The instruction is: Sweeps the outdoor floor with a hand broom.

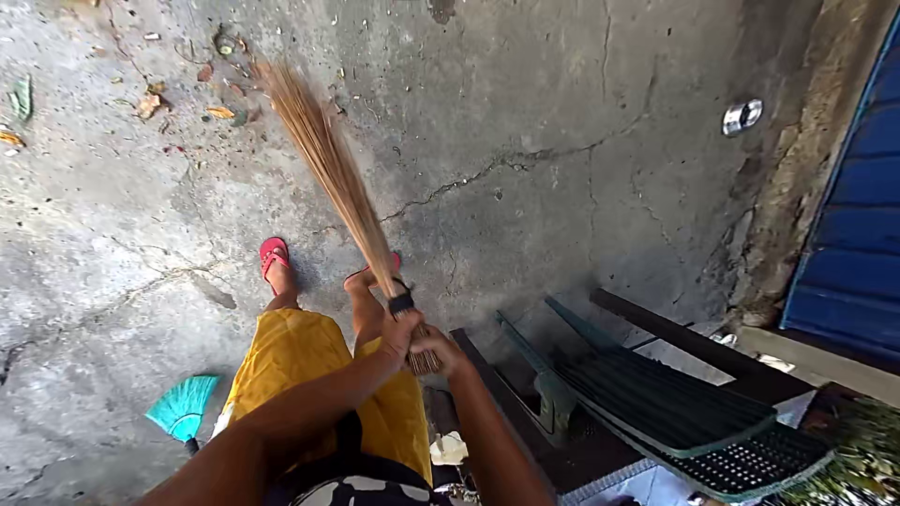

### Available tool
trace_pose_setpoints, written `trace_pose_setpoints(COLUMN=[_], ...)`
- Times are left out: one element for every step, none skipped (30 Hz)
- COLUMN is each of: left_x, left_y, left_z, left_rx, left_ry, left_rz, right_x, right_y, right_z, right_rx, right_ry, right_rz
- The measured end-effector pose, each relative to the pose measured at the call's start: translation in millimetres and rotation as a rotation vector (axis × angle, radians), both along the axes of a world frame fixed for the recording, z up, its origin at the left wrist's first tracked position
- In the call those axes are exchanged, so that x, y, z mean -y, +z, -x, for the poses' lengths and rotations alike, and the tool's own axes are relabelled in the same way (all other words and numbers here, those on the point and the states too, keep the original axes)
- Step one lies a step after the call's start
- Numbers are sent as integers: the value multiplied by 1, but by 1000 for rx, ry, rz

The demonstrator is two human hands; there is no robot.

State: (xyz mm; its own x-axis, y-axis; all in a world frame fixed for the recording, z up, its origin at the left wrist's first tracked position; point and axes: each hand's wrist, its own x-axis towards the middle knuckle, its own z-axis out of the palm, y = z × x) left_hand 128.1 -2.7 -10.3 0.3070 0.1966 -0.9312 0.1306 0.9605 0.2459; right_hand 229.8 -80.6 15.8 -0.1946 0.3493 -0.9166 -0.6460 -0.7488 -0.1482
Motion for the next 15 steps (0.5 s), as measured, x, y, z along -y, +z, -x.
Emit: trace_pose_setpoints(left_x=[15, 26, 33, 33, 25, 10, -9, -28, -43, -53, -59, -66, -77, -87, -90], left_y=[8, 10, 8, 3, -2, -7, -12, -17, -27, -43, -62, -72, -73, -66, -56], left_z=[-13, -25, -38, -50, -61, -70, -74, -73, -68, -59, -51, -47, -50, -61, -75], left_rx=[63, 134, 210, 275, 299, 291, 253, 186, 79, -39, -119, -192, -254, -297, -328], left_ry=[-72, -149, -237, -322, -404, -465, -489, -458, -347, -198, -59, 54, 143, 195, 226], left_rz=[27, 84, 163, 264, 360, 422, 442, 427, 387, 334, 271, 220, 175, 114, 50], right_x=[22, 40, 51, 54, 45, 29, 9, -13, -35, -55, -73, -88, -101, -110, -111], right_y=[14, 24, 31, 34, 32, 25, 15, 0, -19, -40, -61, -77, -88, -90, -84], right_z=[-7, -11, -13, -12, -11, -13, -17, -23, -32, -40, -46, -50, -55, -64, -74], right_rx=[20, 36, 54, 81, 111, 118, 91, 34, -47, -137, -226, -294, -343, -362, -346], right_ry=[-81, -186, -294, -395, -480, -539, -541, -480, -361, -205, -60, 39, 83, 97, 90], right_rz=[19, 42, 77, 117, 149, 162, 163, 161, 146, 114, 64, 1, -63, -123, -171])
